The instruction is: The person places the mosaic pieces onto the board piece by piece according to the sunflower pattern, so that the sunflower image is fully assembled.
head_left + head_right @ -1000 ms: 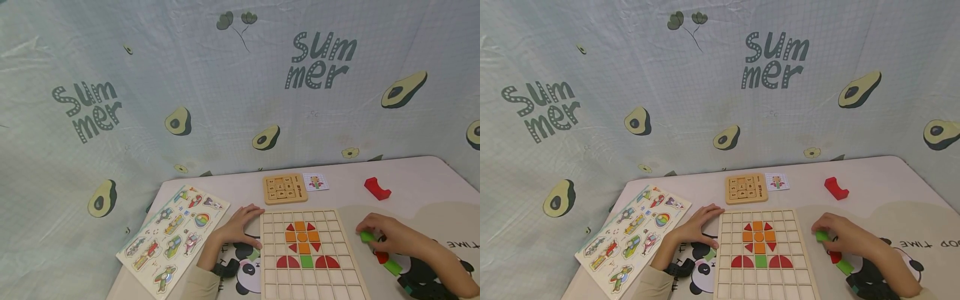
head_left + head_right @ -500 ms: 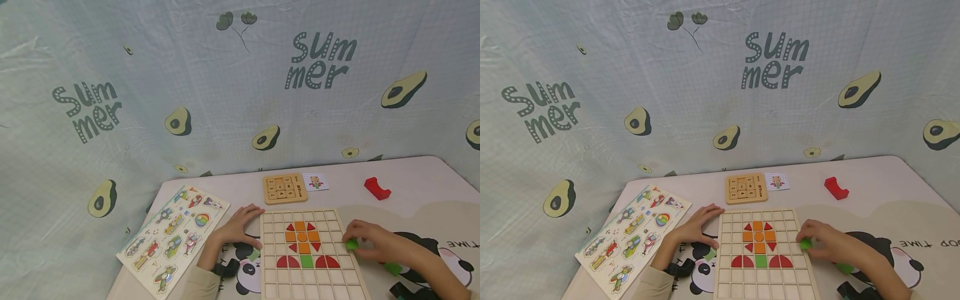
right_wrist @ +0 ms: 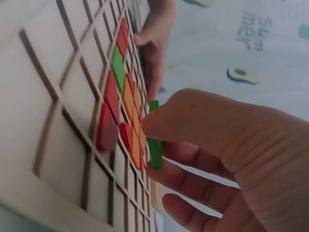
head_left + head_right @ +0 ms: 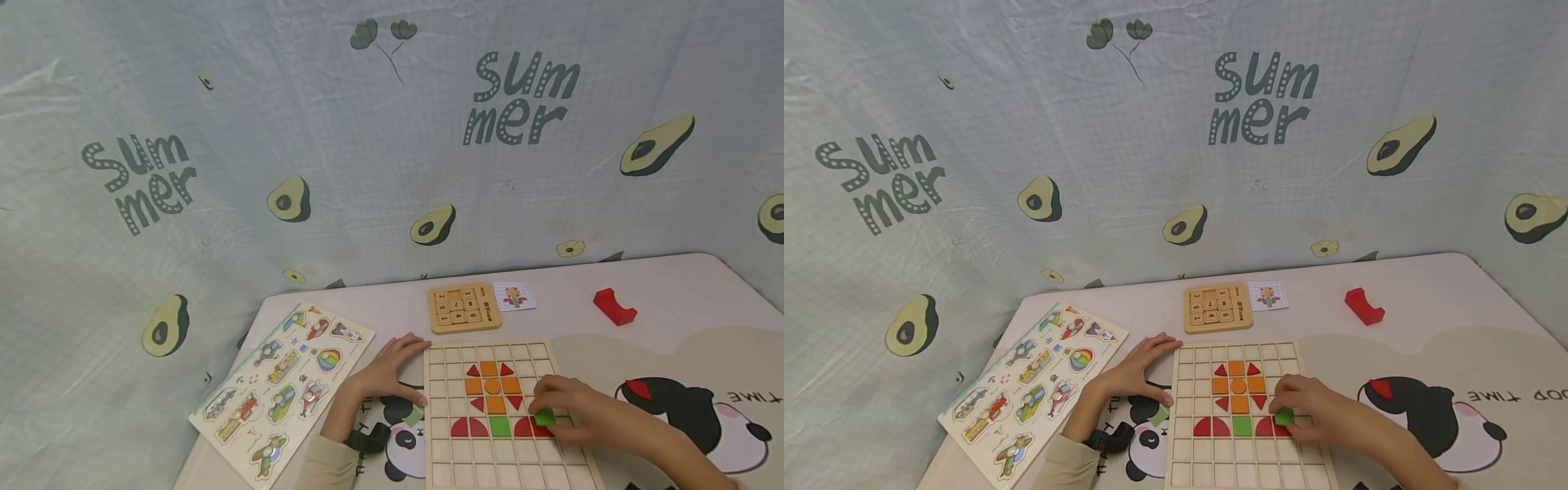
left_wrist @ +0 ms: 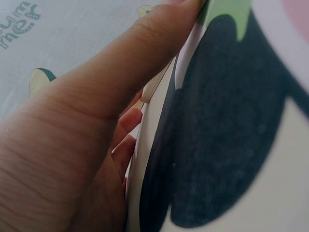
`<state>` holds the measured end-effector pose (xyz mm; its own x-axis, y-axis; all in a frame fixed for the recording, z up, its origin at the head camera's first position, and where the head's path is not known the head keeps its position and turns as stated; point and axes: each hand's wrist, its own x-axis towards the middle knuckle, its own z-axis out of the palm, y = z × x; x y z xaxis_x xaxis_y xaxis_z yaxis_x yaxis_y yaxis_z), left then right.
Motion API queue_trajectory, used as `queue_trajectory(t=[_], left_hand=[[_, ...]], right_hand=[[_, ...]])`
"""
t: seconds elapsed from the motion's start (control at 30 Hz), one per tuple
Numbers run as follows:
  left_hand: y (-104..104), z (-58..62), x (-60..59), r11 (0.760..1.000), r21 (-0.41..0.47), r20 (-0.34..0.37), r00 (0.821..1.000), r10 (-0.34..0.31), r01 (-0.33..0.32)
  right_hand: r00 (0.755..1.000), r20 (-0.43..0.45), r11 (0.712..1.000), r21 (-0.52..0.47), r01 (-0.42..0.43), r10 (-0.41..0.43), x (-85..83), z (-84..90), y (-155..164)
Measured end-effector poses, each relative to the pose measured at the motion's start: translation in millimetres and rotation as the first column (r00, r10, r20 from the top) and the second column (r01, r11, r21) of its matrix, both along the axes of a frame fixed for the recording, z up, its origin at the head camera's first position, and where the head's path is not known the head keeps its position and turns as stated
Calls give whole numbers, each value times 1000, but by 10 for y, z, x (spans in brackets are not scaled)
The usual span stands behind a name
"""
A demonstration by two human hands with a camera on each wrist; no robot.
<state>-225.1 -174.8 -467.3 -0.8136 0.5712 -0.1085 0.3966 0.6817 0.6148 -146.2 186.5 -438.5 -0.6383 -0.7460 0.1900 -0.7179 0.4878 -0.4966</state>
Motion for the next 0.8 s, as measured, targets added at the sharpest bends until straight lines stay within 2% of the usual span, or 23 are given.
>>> queue_trajectory(t=[0.07,0.23,0.33,0.5,0.6,0.7,0.8], left_hand=[[0,0,2,1000,-2,4,1000,4,-4],[-1,5,4,1000,-1,3,1000,-1,1],[0,8,5,1000,3,3,1000,-4,4],[0,7,3,1000,3,9,1000,-4,4],[-3,3,-4,1000,-5,7,1000,-2,3],[-5,-1,-9,1000,-4,2,1000,-5,5],[-3,-6,-10,1000,-1,7,1000,-7,7]], right_hand=[[1000,-24,1000,-9,-16,16,26,-23,-53],[998,50,999,-3,-37,37,108,-40,-184],[995,65,997,-20,-73,75,142,-67,-229],[988,-33,987,-60,-151,149,181,-113,-303],[982,-104,984,-71,-166,158,204,-127,-359],[982,-118,984,-79,-159,149,227,-137,-409],[987,-89,987,-77,-142,135,257,-145,-441]])
